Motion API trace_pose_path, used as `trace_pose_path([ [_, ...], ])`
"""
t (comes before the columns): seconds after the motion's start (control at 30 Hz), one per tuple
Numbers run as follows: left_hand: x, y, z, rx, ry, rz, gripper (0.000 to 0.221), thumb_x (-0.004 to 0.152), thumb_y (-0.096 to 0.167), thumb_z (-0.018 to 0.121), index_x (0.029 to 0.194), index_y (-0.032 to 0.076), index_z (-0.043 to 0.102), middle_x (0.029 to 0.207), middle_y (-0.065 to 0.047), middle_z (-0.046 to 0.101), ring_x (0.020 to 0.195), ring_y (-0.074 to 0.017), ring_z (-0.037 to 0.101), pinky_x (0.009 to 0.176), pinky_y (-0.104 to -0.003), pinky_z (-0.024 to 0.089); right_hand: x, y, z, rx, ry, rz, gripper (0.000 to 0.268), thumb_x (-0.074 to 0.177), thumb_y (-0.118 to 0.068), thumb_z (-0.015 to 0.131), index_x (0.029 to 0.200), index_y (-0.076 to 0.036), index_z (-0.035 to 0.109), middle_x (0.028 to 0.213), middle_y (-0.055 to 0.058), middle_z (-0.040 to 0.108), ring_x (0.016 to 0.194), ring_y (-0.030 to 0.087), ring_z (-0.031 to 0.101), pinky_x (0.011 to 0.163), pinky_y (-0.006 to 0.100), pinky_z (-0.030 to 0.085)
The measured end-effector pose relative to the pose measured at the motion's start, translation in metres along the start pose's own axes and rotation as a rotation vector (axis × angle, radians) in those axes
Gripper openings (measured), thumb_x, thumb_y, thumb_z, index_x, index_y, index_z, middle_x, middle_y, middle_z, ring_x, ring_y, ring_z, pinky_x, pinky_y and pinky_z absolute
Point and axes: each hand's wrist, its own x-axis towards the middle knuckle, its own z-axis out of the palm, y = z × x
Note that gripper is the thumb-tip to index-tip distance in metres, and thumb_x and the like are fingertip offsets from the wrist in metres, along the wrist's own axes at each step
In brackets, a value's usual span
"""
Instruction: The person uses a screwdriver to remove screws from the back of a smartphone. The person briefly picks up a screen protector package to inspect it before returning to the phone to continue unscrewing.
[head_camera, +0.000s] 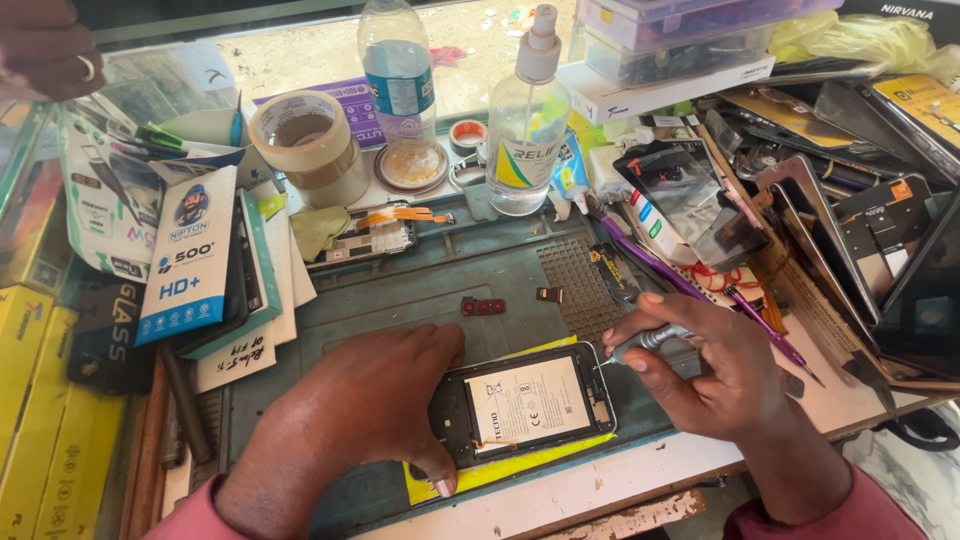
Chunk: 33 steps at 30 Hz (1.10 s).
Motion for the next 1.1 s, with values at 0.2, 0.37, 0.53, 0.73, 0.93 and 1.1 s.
trace_pose_path([
  [0.2,-0.001,0.001,0.000,0.010,-0.005,-0.016,0.087,0.041,0.037,0.098,0.114,0.011,0.057,0.107,-0.008,0.066,0.113,-0.0318,0.061,0.091,-0.043,0.049,0.000,0.001,0.001,-0.036,-0.037,0.008,0.060,0.095,-0.009,0.072,0.149,-0.013,0.047,0.100,0.009,0.078,0.096,0.018,0.081,0.082,0.030,0.065],
  [0.37,-0.002,0.000,0.001,0.013,0.020,0.015,0.086,0.041,0.037,0.098,0.112,0.011,0.057,0.107,-0.009,0.066,0.112,-0.0323,0.061,0.091,-0.043,0.049,-0.002,0.001,0.002,-0.030,-0.035,0.047,0.059,0.095,-0.011,0.073,0.148,-0.012,0.047,0.100,0.009,0.079,0.093,0.017,0.081,0.077,0.028,0.065],
  [0.53,-0.001,0.000,0.001,0.024,0.010,0.007,0.086,0.040,0.038,0.099,0.111,0.010,0.057,0.106,-0.009,0.066,0.111,-0.0329,0.062,0.091,-0.044,0.050,-0.002,0.001,0.002,-0.064,-0.038,0.019,0.058,0.094,-0.011,0.073,0.146,-0.011,0.048,0.099,0.008,0.079,0.092,0.017,0.081,0.079,0.030,0.064],
  [0.73,-0.001,-0.001,0.002,0.039,0.015,0.020,0.087,0.040,0.040,0.099,0.110,0.010,0.057,0.107,-0.009,0.066,0.111,-0.0323,0.062,0.091,-0.043,0.050,0.005,-0.003,0.004,-0.076,-0.076,-0.003,0.055,0.095,-0.009,0.074,0.145,-0.014,0.050,0.099,0.008,0.078,0.094,0.017,0.081,0.079,0.029,0.063],
  [0.93,-0.001,-0.001,0.005,0.062,0.014,0.019,0.088,0.040,0.042,0.099,0.110,0.009,0.057,0.107,-0.008,0.065,0.112,-0.0310,0.061,0.092,-0.043,0.049,0.015,-0.016,0.002,0.180,-0.162,0.017,0.047,0.105,0.000,0.054,0.149,-0.006,0.039,0.120,0.022,0.071,0.110,0.029,0.074,0.094,0.040,0.060],
  [1.1,-0.003,-0.001,0.005,0.070,0.011,0.005,0.087,0.040,0.043,0.099,0.109,0.009,0.057,0.107,-0.008,0.065,0.112,-0.0310,0.061,0.091,-0.043,0.049,0.004,0.001,0.003,-0.164,-0.111,0.036,0.062,0.092,-0.017,0.081,0.146,-0.013,0.051,0.110,0.009,0.080,0.100,0.017,0.082,0.083,0.030,0.064],
])
